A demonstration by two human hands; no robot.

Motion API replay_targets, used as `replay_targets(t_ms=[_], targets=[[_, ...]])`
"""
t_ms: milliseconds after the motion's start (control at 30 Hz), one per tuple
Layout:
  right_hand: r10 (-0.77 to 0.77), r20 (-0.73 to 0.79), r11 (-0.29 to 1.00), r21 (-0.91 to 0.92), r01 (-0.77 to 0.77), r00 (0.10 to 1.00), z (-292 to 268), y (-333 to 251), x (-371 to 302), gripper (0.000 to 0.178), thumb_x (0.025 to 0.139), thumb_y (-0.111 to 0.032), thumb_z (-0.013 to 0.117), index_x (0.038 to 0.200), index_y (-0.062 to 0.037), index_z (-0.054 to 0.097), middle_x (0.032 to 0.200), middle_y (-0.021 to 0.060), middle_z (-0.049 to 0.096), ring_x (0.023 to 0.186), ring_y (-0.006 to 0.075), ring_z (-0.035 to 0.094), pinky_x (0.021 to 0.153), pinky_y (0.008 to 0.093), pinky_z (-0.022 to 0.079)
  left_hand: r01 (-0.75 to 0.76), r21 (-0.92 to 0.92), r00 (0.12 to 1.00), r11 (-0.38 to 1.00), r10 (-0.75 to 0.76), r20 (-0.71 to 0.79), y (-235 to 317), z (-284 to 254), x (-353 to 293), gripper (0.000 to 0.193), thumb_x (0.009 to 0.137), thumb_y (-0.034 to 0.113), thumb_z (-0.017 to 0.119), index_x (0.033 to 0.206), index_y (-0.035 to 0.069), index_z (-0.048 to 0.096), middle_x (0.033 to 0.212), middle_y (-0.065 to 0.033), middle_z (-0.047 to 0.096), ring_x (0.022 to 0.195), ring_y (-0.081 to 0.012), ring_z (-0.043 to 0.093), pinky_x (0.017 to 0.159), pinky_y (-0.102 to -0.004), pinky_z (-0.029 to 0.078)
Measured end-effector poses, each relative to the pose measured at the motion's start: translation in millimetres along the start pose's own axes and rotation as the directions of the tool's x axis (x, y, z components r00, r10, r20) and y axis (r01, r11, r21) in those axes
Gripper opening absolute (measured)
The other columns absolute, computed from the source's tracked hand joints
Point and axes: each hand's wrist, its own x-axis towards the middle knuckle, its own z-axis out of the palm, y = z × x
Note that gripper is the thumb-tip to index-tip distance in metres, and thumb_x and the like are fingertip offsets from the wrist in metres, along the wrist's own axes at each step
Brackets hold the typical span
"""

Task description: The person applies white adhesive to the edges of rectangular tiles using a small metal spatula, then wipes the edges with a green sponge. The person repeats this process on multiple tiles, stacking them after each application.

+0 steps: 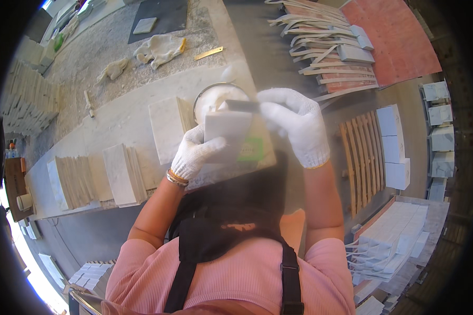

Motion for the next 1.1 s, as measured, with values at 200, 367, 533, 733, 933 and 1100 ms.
replay_targets(t_ms=[200,367,533,733,933,1100], targets=[[0.001,-0.008,1.0,0.011,0.0,1.0,13,1,1,0.023,0.094,-0.01,0.073,0.115,-0.0019,0.077,0.087,0.0045,0.074,0.069,0.007,0.063,0.058,0.0204,0.043,-0.009,0.044,1.0,0.999,0.01,-0.006,-1,-2,3,0.052,0.094,0.019,0.079,0.138,-0.003,0.064,0.119,-0.0038,0.072,0.104,-0.0107,0.064,0.094,-0.0296,0.053],[-0.024,-0.006,1.0,-0.017,0.024,1.0,19,2,0,0.023,0.094,-0.01,0.073,0.115,-0.0026,0.077,0.088,0.0038,0.075,0.069,0.0065,0.063,0.058,0.0201,0.044,0.024,0.065,1.0,0.998,-0.023,-0.014,1,-5,5,0.058,0.094,0.018,0.079,0.144,-0.004,0.06,0.125,-0.0044,0.07,0.109,-0.0107,0.062,0.098,-0.0298,0.051],[-0.067,-0.014,0.997,-0.041,0.067,0.998,20,4,-1,0.024,0.094,-0.011,0.074,0.116,-0.0026,0.077,0.088,0.0032,0.075,0.07,0.0064,0.064,0.058,0.02,0.044,-0.002,0.026,1.0,1.0,0.002,-0.019,-2,-4,6,0.06,0.093,0.018,0.079,0.145,-0.005,0.06,0.126,-0.0051,0.07,0.111,-0.011,0.062,0.099,-0.0306,0.051],[-0.125,-0.047,0.988,-0.092,0.121,0.991,22,6,-2,0.023,0.094,-0.009,0.073,0.115,-0.0026,0.078,0.089,0.0032,0.075,0.071,0.0066,0.065,0.059,0.0203,0.045,0.021,0.067,1.0,0.998,-0.019,-0.018,-3,-7,8,0.055,0.093,0.02,0.08,0.139,-0.004,0.063,0.121,-0.0046,0.072,0.106,-0.0114,0.064,0.095,-0.0304,0.053],[-0.141,-0.046,0.987,-0.08,0.137,0.989,22,8,-3,0.023,0.093,-0.007,0.073,0.115,-0.0023,0.078,0.09,0.0026,0.076,0.072,0.0064,0.065,0.059,0.0203,0.045,0.009,0.052,1.0,0.999,-0.008,-0.015,-4,-7,8,0.05,0.093,0.022,0.08,0.134,-0.003,0.066,0.117,-0.0047,0.073,0.102,-0.0115,0.065,0.092,-0.0301,0.054],[-0.174,-0.063,0.975,-0.151,0.163,0.983,20,12,-4,0.023,0.093,-0.006,0.074,0.115,-0.0017,0.078,0.091,0.0028,0.076,0.072,0.0064,0.065,0.059,0.0204,0.045,-0.001,0.074,1.0,0.997,0.003,-0.021,-3,-7,8,0.049,0.094,0.022,0.079,0.134,-0.003,0.066,0.116,-0.0049,0.073,0.102,-0.0112,0.065,0.092,-0.0299,0.054]])
